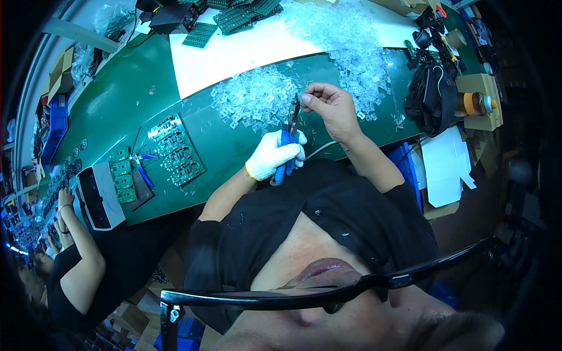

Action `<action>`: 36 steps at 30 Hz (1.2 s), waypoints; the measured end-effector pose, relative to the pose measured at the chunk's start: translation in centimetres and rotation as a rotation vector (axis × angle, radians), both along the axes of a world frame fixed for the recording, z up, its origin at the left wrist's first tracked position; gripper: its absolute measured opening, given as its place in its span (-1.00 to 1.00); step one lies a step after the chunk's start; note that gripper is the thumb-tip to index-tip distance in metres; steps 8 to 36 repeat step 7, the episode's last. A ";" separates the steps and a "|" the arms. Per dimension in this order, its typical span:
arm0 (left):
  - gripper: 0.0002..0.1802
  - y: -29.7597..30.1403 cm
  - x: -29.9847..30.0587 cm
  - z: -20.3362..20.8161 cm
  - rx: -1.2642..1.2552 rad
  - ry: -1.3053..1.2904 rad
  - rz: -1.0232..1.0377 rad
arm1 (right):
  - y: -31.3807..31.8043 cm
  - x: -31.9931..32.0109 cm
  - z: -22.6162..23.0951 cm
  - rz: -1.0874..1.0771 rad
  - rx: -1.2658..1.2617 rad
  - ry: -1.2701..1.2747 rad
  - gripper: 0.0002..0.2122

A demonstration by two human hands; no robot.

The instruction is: Trimming small electronic components on a circuit board using a pair of pliers.

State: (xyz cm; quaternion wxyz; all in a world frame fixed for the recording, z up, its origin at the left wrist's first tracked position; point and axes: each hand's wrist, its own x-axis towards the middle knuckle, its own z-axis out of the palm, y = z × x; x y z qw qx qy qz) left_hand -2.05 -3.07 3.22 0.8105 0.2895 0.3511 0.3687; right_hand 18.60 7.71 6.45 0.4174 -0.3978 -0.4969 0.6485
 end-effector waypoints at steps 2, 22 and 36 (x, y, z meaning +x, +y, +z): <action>-0.59 0.0 0.0 0.4 0.010 0.042 0.012 | 0.1 0.2 0.2 0.013 -0.007 0.021 -0.85; -0.66 -0.3 0.1 0.1 0.034 -0.026 0.074 | 0.6 0.2 -0.2 -0.001 -0.013 0.027 -0.83; -0.66 -0.3 0.1 0.1 0.034 -0.026 0.074 | 0.6 0.2 -0.2 -0.001 -0.013 0.027 -0.83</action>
